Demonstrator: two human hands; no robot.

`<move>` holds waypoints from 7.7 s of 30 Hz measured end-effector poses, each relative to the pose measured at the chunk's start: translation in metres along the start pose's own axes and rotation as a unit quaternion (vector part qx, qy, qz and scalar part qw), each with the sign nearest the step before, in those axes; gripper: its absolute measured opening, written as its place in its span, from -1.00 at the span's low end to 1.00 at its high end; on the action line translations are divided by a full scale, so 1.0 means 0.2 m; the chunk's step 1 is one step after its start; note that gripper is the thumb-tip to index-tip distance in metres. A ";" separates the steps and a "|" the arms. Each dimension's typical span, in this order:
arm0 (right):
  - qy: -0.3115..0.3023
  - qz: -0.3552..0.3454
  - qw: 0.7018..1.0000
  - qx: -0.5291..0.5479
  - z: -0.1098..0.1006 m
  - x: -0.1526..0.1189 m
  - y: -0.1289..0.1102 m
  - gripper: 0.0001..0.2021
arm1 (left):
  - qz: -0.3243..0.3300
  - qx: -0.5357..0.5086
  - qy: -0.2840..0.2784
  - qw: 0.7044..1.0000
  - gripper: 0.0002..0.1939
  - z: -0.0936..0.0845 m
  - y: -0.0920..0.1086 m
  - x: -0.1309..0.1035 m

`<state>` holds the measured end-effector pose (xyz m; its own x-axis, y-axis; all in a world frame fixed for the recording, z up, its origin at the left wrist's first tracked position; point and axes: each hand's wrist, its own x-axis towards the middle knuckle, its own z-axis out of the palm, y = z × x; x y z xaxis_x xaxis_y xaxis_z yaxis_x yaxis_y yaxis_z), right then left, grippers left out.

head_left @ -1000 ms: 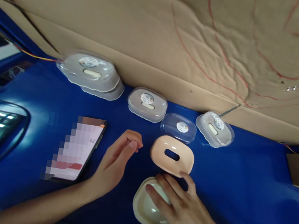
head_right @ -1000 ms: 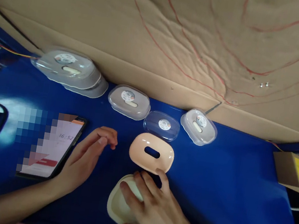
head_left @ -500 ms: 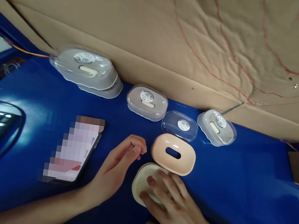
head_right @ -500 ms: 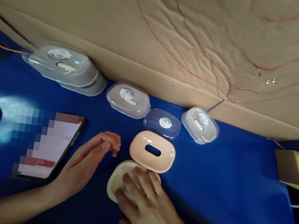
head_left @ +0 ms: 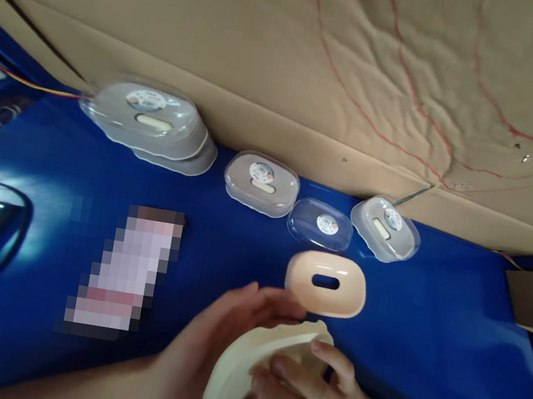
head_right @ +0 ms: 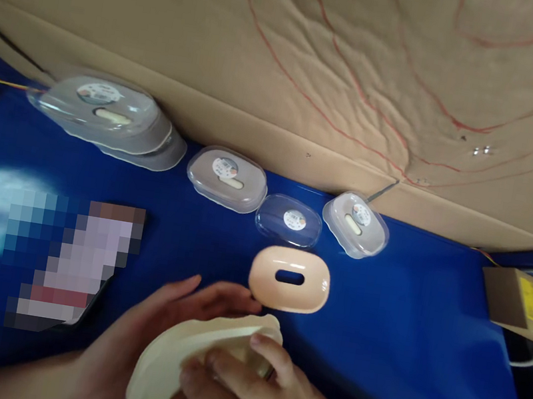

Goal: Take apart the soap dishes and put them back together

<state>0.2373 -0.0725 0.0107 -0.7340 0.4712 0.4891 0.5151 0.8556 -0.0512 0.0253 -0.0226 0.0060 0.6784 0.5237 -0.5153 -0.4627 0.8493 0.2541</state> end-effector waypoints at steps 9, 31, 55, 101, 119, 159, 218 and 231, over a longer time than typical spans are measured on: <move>-0.113 0.062 0.991 0.039 -0.13 -0.09 0.20 -0.43 | -0.152 -0.144 -0.099 0.973 -0.20 -0.01 0.00 -0.02; -0.053 0.339 0.932 0.115 -0.10 -0.19 0.41 -0.40 | -0.146 -0.150 0.036 0.977 -0.26 -0.02 -0.01 0.04; -0.036 0.220 0.971 0.088 0.13 -0.09 0.10 -0.34 | -0.024 -0.108 -0.013 0.994 -0.26 -0.02 0.03 0.04; -0.067 0.381 0.922 -0.005 0.16 -0.19 0.42 -0.36 | 0.010 -0.023 0.143 0.989 -0.40 -0.04 0.06 0.07; -0.013 0.217 0.949 0.229 0.04 -0.15 0.23 -0.35 | -0.023 -0.071 0.053 0.996 -0.35 -0.03 0.06 0.08; 0.034 0.312 0.948 0.048 0.12 -0.13 0.55 -0.29 | 0.030 -0.058 0.015 0.998 -0.33 -0.07 0.05 0.11; 0.046 0.156 0.965 0.206 0.28 -0.18 0.33 -0.15 | 0.104 0.120 -0.007 0.987 -0.58 -0.09 0.05 0.19; 0.113 0.215 0.958 0.152 0.22 -0.23 0.47 -0.39 | 0.099 0.105 0.061 0.988 -0.59 -0.18 0.20 0.15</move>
<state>0.2993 -0.0045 -0.0539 -0.3502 0.7648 0.5407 0.5698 0.6321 -0.5251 0.0058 0.0249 -0.0289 0.5060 0.6802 -0.5303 -0.4422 0.7325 0.5176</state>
